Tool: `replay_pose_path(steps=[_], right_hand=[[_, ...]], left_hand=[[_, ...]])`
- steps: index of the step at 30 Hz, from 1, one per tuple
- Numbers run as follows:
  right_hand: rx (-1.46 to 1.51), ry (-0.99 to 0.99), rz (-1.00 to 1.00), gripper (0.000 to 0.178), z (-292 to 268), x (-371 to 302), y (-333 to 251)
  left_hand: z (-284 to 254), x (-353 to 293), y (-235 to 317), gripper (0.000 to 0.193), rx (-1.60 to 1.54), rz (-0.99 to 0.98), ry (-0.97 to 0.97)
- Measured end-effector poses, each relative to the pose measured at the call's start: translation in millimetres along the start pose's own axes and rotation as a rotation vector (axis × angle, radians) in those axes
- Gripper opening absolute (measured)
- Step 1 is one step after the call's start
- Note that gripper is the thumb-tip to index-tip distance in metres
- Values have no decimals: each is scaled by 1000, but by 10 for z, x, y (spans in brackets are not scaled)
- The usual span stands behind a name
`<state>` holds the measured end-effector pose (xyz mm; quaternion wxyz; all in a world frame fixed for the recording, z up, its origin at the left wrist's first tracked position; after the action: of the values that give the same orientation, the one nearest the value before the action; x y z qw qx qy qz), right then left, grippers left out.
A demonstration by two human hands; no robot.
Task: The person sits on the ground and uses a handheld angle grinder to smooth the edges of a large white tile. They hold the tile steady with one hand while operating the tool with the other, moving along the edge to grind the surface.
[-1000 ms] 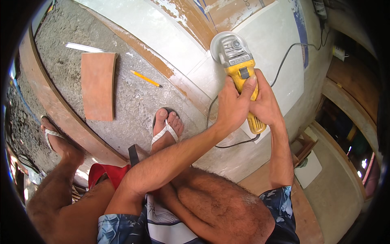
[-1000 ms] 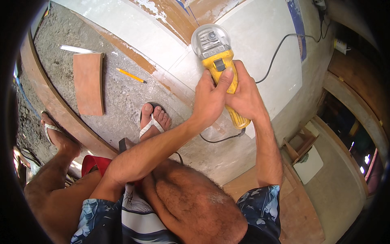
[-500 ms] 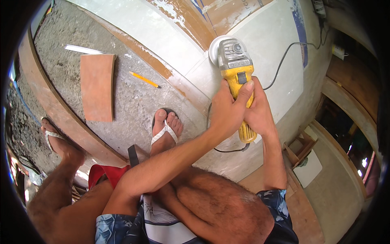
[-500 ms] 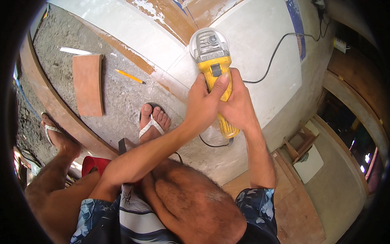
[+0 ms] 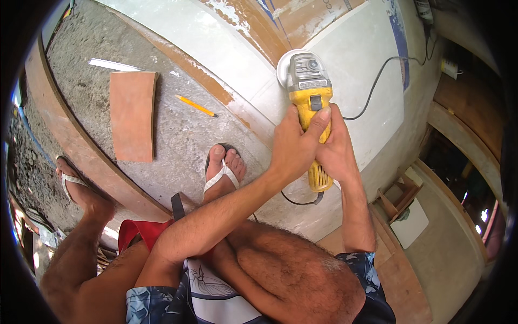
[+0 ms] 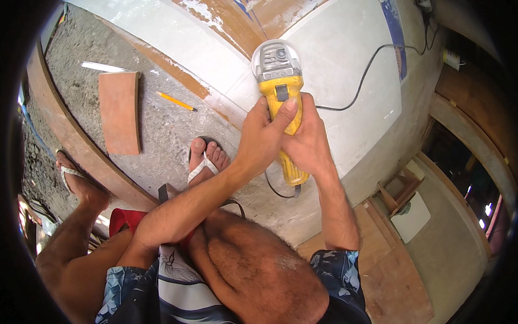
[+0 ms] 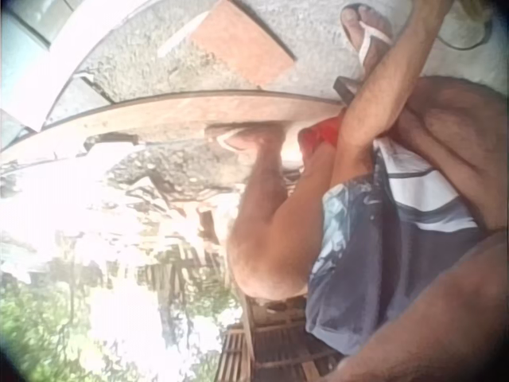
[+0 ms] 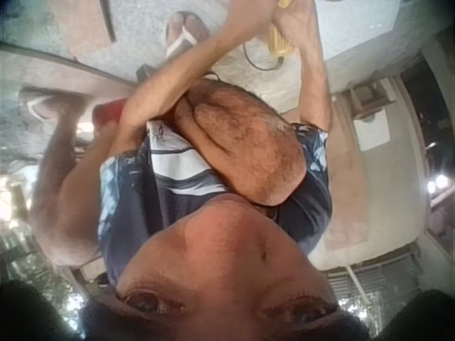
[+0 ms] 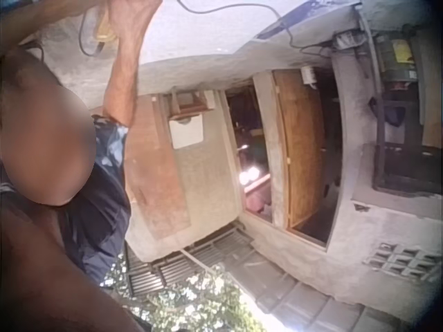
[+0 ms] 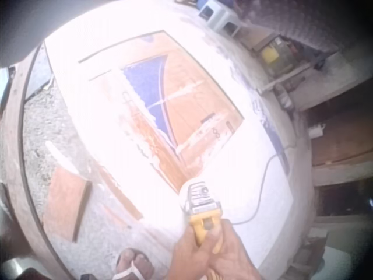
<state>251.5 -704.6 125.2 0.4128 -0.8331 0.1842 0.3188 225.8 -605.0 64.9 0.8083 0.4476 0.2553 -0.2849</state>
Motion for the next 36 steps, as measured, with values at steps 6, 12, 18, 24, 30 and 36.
replay_pose_path(steps=[6,12,18,24,30,36], right_hand=[[-17,10,21,55,-25,-5,-2],[40,54,-5,53,-85,-54,26],[217,58,11,53,-76,-131,68],[120,46,9,54,17,-112,19],[87,49,37,55,85,-91,-15],[76,42,48,56,114,-72,-25]], left_hand=[[36,32,-59,59,-50,11,-10],[130,21,-8,54,-60,-27,-89],[158,-17,96,53,13,-9,-121],[62,-22,17,52,-45,-5,-76],[-28,9,-4,52,19,-35,-85],[-73,33,-26,53,11,-33,-76]])
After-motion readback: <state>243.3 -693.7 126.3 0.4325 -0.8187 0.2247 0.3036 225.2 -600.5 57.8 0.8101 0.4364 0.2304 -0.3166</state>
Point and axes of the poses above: each hand's wrist, its own x-axis towards the middle knuckle, its own z-axis out of the palm, y = z × x, the point moved 9 cm from there along x, towards the middle knuckle, and after that the axes turned 2 degrees about -y, right-handed, at the moved point
